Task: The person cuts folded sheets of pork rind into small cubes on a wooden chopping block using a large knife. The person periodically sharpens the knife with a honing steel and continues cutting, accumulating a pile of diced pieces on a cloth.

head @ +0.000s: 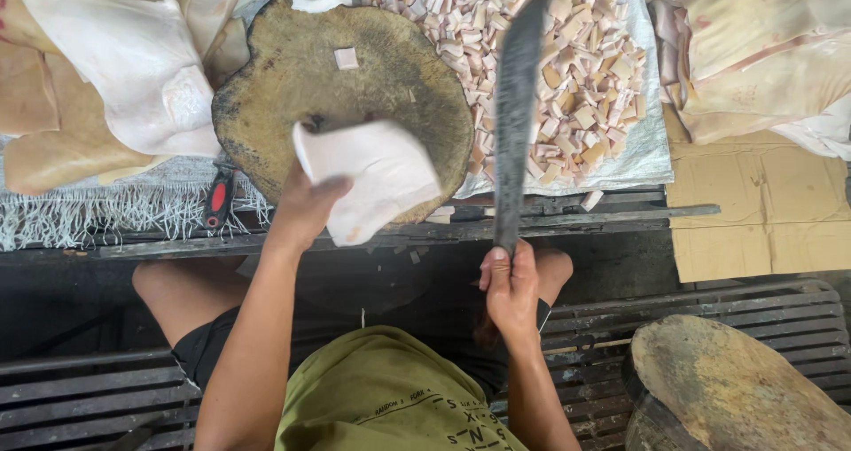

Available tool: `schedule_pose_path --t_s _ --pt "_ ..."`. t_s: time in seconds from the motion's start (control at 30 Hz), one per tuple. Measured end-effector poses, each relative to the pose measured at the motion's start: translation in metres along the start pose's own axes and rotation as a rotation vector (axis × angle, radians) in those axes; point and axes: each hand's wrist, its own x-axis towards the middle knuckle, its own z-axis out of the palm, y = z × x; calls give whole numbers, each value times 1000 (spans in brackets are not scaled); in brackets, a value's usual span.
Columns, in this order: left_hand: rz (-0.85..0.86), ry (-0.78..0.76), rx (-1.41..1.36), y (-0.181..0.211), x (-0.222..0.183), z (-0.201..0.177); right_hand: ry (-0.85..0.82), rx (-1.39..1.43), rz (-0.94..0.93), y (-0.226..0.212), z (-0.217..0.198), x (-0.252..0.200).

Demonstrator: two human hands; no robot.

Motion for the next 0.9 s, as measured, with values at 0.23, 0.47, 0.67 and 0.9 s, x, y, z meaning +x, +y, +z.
schedule_pose_path --t_s 0.23,0.47,0.67,0.9 --pt "-161 -79 356 -6 16 -14 -202 -355 -13 -7 9 -17" --pt "-26 -33 314 -11 7 -21 -131 -563 -406 -19 16 -19" --pt "53 38 466 -17 2 -17 -253 -719 -285 -17 27 -7" --pt "163 28 461 -31 2 -21 130 -440 -678 -78 -35 -4"
